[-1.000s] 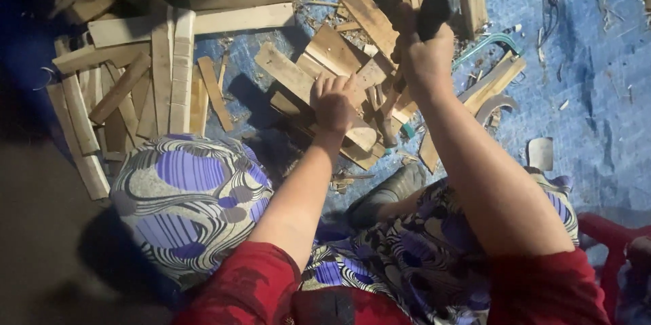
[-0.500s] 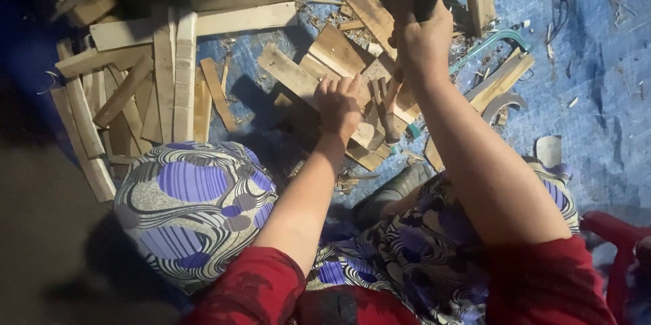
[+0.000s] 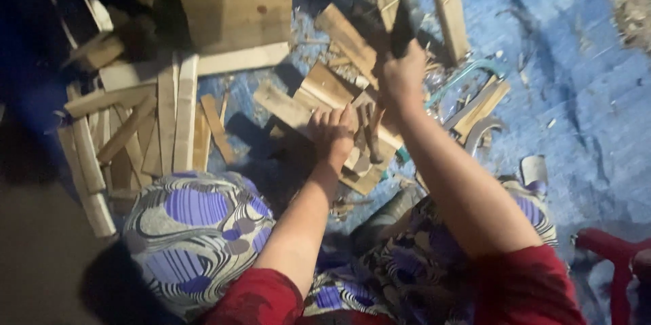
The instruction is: Shaping and splitting wooden components for instrument construction using a hammer and a blade.
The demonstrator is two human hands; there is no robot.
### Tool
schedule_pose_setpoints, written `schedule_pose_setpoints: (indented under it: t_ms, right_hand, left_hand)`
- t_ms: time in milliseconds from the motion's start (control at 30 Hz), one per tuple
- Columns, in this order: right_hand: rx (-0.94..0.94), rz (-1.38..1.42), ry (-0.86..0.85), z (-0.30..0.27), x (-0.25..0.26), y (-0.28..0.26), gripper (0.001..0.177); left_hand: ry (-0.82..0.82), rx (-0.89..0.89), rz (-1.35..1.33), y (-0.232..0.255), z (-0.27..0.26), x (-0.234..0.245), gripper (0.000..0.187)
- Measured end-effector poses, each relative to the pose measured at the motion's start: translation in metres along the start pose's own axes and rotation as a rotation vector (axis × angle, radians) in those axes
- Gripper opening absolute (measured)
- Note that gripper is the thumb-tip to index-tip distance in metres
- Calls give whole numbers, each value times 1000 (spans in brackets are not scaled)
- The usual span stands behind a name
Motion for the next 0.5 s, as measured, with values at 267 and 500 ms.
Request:
schedule_pose_setpoints:
  t_ms: [267, 500]
  right_hand:
    - [-212, 73, -52, -40, -4, -4, 28]
    - [71, 186, -119, -72, 15, -18, 28]
  left_hand:
    - [-9, -5, 21, 0, 3, 4, 50]
    - [-54, 20, 9, 16, 10, 30, 56]
Point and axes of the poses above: each hand's wrist, its own z-axis towards the middle knuckle, its own x-axis out of the back of the hand, y = z × x, the point moved 2 cm from there along z, towards the middle knuckle, and after that the axes turned 6 degrees about -y, right-handed, at the moved point
